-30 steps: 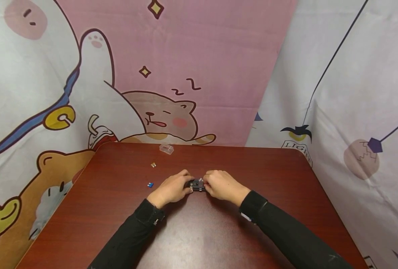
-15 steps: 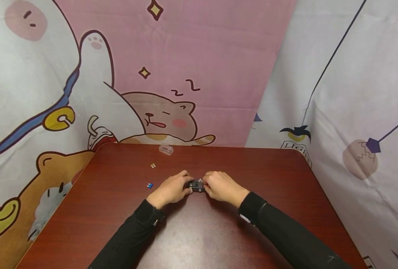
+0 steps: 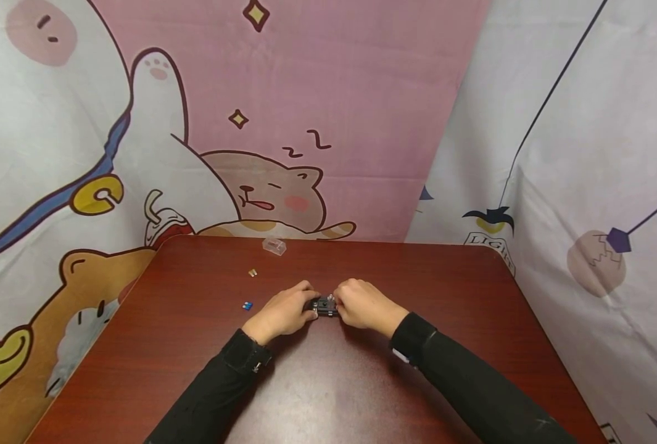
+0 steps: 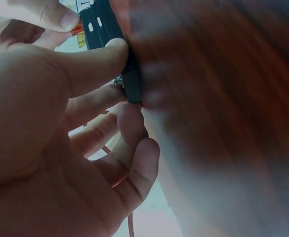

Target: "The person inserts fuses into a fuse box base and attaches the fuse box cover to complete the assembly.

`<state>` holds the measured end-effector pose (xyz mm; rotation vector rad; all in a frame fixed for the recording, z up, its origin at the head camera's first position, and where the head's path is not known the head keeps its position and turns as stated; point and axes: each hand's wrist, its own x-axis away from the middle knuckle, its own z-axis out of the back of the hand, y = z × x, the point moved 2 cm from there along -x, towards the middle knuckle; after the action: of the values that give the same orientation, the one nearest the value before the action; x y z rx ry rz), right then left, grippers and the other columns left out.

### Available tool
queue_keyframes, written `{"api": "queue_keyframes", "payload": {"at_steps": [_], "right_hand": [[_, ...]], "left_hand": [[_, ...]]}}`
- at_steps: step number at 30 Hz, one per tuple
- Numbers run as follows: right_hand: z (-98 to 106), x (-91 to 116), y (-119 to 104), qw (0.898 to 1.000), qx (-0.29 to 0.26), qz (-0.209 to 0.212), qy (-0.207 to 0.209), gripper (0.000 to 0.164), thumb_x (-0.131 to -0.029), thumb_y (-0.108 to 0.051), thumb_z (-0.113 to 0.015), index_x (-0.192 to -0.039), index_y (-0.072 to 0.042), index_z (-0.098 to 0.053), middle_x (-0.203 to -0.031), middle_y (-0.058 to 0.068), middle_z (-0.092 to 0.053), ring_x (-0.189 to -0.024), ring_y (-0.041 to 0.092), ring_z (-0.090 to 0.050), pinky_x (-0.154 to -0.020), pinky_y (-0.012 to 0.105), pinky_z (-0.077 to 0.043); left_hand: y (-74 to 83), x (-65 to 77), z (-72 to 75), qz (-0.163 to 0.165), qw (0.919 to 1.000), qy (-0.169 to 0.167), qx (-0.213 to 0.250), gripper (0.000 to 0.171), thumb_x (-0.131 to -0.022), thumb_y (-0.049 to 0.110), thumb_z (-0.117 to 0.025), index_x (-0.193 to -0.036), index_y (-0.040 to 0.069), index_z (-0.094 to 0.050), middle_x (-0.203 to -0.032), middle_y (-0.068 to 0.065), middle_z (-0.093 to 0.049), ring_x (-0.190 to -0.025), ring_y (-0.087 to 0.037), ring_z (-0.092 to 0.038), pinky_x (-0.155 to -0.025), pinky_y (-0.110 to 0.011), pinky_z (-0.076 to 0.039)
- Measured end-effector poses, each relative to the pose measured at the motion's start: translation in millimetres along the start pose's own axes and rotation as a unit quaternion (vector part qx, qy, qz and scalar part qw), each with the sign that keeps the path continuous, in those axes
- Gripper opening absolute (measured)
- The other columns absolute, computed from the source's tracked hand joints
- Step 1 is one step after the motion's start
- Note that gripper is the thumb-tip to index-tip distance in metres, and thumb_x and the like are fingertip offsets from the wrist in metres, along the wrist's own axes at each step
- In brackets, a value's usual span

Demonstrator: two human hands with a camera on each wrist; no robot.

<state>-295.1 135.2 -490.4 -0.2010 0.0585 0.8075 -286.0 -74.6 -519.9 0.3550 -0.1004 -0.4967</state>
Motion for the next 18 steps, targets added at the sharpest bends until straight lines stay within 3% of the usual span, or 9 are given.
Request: {"api": "queue_keyframes", "payload": {"at_steps": [10,18], "right_hand": [[1.0,-4.1,-0.3,1.000,-0.006,-0.008,0.003,0.022,-0.087,-0.004,-0.080,-0.072,-0.017,-0.073,-0.074,-0.007,-0.067,-0.066,0.006,-0.050,-0.062,0.027,-0.046],[-4.3,5.0,2.2,0.999,-0.011,-0.027,0.016,0.011,-0.096,-0.011,-0.082,-0.086,-0.017,-0.080,-0.083,-0.008,-0.068,-0.071,0.003,-0.052,-0.065,0.025,-0.047]], "left_hand": [[1.1,0.0,0.5,-0.004,1.0000,0.001,-0.002,0.045,-0.104,0.027,-0.080,-0.146,0.016,-0.072,-0.132,0.000,-0.065,-0.109,-0.021,-0.072,-0.094,-0.041,-0.060],[2.0,0.6,2.3,0.001,1.0000,-0.001,0.002,0.045,-0.104,0.028,-0.080,-0.146,0.015,-0.072,-0.133,-0.001,-0.065,-0.110,-0.024,-0.072,-0.095,-0.043,-0.060]]}}
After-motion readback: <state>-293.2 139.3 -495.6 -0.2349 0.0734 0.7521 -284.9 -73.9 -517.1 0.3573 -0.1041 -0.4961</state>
